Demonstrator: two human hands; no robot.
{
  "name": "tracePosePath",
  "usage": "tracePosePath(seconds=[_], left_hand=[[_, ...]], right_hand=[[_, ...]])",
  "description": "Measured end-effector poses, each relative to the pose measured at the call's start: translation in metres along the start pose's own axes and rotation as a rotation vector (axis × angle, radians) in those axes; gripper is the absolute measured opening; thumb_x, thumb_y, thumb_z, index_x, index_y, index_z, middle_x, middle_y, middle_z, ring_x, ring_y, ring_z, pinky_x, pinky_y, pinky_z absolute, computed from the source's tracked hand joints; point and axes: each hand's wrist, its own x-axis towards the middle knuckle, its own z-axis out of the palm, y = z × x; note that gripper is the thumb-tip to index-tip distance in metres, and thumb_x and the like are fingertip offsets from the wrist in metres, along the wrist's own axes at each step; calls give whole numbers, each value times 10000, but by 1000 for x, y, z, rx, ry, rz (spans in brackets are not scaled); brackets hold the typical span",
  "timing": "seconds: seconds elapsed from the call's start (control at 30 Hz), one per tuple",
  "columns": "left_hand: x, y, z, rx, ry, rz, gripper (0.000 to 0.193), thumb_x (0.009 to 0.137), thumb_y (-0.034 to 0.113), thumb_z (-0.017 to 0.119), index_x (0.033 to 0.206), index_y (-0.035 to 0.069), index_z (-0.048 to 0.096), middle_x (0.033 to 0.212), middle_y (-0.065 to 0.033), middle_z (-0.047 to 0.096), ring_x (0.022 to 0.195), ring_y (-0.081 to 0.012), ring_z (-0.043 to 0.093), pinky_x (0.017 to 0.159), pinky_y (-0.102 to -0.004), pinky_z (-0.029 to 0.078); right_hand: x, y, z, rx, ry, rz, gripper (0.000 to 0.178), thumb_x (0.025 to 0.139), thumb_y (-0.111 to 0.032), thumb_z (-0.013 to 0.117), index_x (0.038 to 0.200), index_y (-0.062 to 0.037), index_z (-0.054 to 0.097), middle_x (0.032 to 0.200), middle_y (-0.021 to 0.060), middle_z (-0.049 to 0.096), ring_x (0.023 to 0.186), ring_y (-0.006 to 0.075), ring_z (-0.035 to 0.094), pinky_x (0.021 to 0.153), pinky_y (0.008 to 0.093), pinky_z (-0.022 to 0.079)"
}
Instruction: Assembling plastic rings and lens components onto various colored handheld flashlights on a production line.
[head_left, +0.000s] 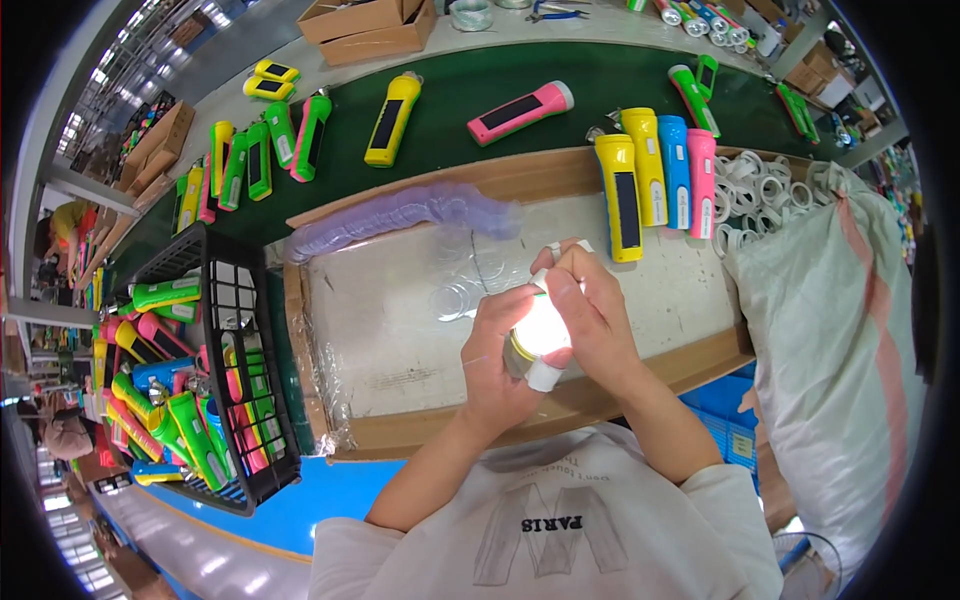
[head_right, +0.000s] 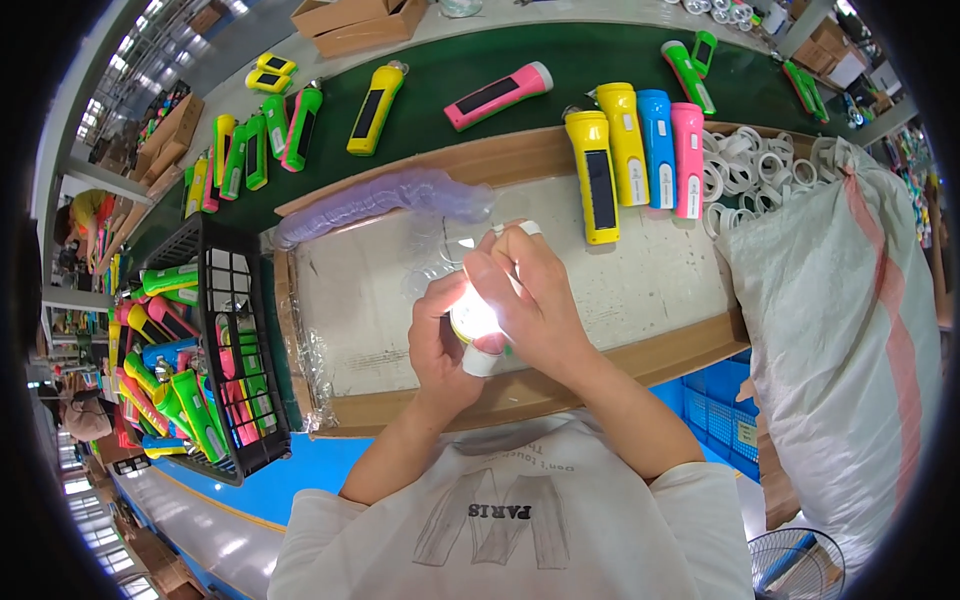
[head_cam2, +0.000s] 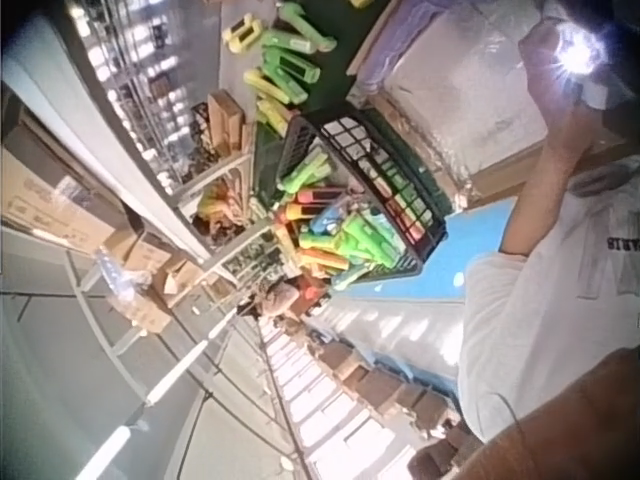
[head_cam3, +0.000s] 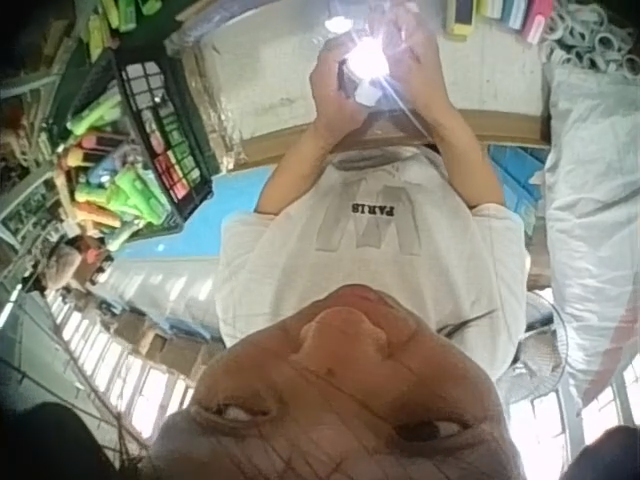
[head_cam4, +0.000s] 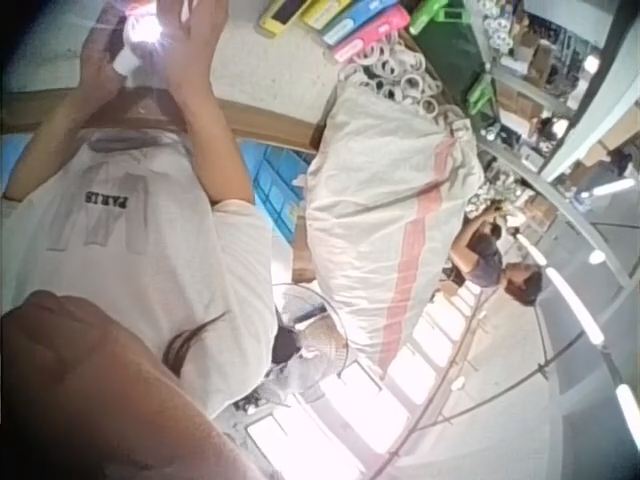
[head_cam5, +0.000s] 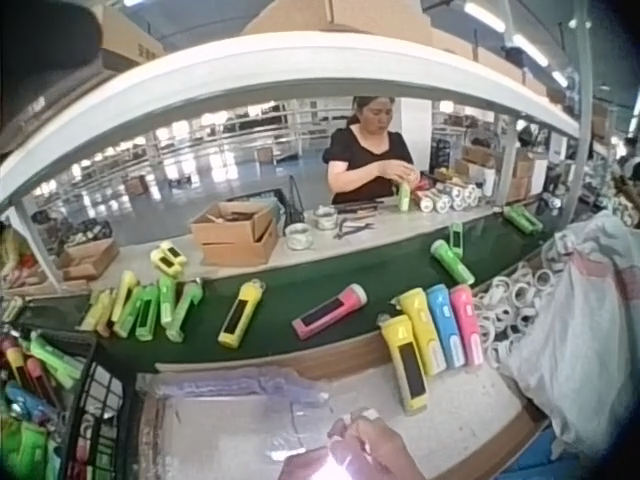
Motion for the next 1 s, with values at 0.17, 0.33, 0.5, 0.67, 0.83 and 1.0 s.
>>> tracePosePath(seconds=[0.17,0.33,0.5,0.67,0.83,1.0], left_hand=[[-4,2,-5,-111,74,-101,521,832,167,761,1256,-3,511,1254,-173,530,1090,-260,557,908,-377,475],[3,12,-9,29,34,-57,536,859,232,741,1280,-18,521,1221,-168,494,1059,-244,556,900,-355,479],[3,12,-12,65,8,-103,542,859,256,739,1276,-26,540,1197,-176,519,1049,-251,561,885,-342,480],[2,15,-18,138,-56,-134,592,864,219,722,1337,-53,491,1228,-200,531,1081,-301,564,904,-367,471],[5,22,-24,319,-247,-35,765,820,127,734,1436,-79,330,1258,-242,514,1101,-375,561,926,-399,471],[-4,22,-24,301,-198,-117,809,791,121,760,1442,-53,312,1212,-214,589,1071,-360,634,868,-410,530]], right_hand=[[-16,14,-7,155,-161,-38,212,926,-179,621,1064,-33,554,1160,124,511,1016,187,481,891,323,404],[-18,5,-31,179,-266,-46,313,932,-184,636,1206,-36,596,1329,181,509,1208,252,493,990,359,413],[-10,-11,-45,-227,-311,-322,305,880,-161,685,1145,-17,641,1246,227,566,1048,322,601,867,358,491],[-17,-20,-38,-418,-266,-465,256,837,-103,724,1051,7,638,1201,241,567,966,346,624,821,366,522],[-18,-25,-40,-570,-251,-532,362,767,-236,796,989,-3,631,1098,227,563,907,355,605,735,394,532],[-22,-23,-36,-604,-215,-581,409,714,-269,832,945,-2,627,1057,212,561,902,346,605,704,389,535]])
